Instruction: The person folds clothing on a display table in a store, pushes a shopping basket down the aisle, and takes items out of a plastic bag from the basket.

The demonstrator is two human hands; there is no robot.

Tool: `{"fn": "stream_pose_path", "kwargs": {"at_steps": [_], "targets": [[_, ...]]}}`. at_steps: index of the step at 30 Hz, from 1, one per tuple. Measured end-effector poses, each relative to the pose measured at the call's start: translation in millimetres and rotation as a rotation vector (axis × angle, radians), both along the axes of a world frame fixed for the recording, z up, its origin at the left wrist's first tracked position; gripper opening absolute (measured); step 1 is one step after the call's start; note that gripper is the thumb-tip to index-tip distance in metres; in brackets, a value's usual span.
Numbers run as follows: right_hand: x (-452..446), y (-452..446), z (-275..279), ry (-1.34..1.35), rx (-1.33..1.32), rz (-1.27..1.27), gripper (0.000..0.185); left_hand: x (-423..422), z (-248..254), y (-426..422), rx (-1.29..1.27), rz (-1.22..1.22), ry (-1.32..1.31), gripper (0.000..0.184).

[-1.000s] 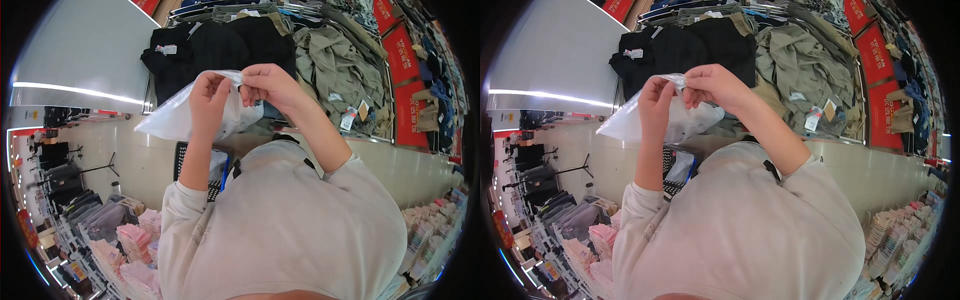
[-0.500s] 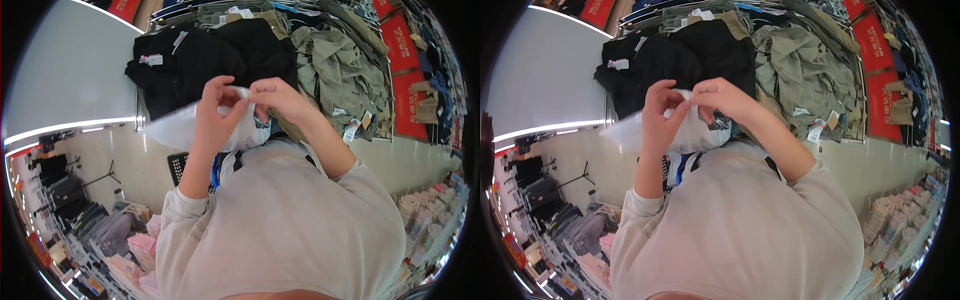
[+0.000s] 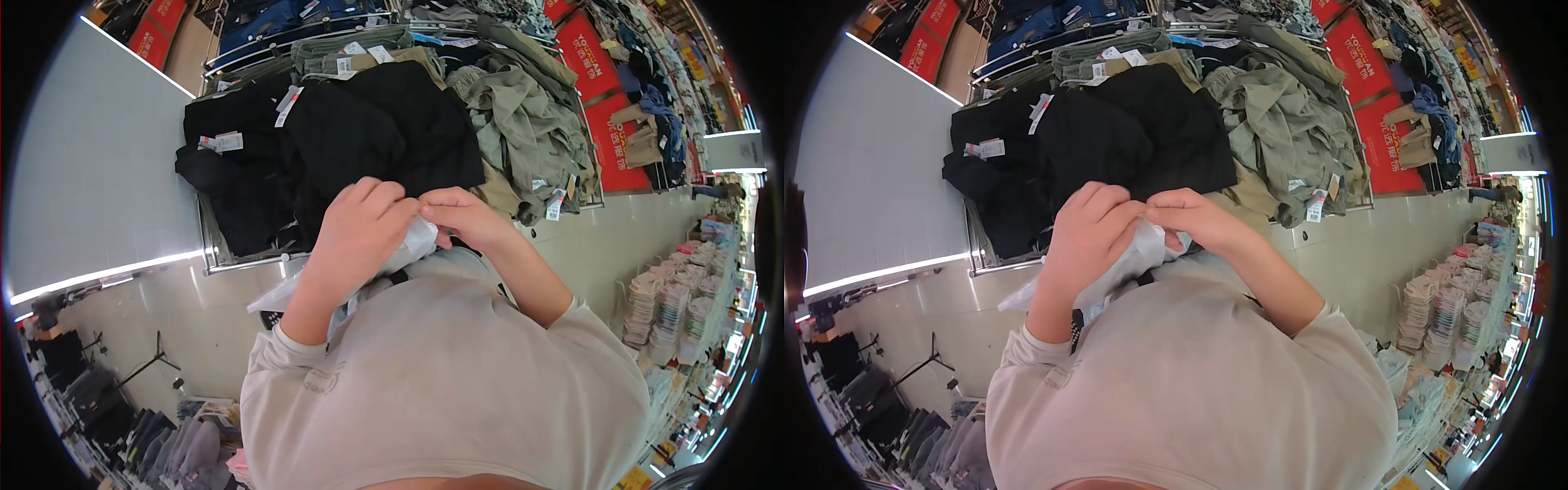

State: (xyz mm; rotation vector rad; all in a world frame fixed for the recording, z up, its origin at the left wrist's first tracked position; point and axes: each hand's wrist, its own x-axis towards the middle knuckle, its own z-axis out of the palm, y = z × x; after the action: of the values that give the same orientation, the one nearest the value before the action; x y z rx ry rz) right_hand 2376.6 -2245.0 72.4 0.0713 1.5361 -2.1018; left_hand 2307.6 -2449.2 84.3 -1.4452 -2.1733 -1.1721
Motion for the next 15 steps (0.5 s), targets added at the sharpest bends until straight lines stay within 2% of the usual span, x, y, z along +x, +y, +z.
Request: {"fn": "stream_pose_path", "kwargs": {"at_steps": [1,3,8,11,15], "targets": [[4,-2,-1,-0.004,-0.010,-0.017,0.029,-1,-2,-2,0.004,-0.003,-0.004,0.020],[12,-8,0,-0.026,-0.004,-0.049,0.029,0,-4,-6,0.019,-0.050,0.180,0.022],[23,-15,5,0.034,0.031,-0.101,0.028,2,3,-6,-0.012,-0.101,0.173,0.022],[27,-16,5,0.020,-0.097,-0.147,0.029,5,7,-3,-0.040,-0.102,0.176,0.020],[30,-14,0,0.101,-0.095,-0.076,0.032,8,1,-5,0.004,-0.099,0.148,0.017]]}}
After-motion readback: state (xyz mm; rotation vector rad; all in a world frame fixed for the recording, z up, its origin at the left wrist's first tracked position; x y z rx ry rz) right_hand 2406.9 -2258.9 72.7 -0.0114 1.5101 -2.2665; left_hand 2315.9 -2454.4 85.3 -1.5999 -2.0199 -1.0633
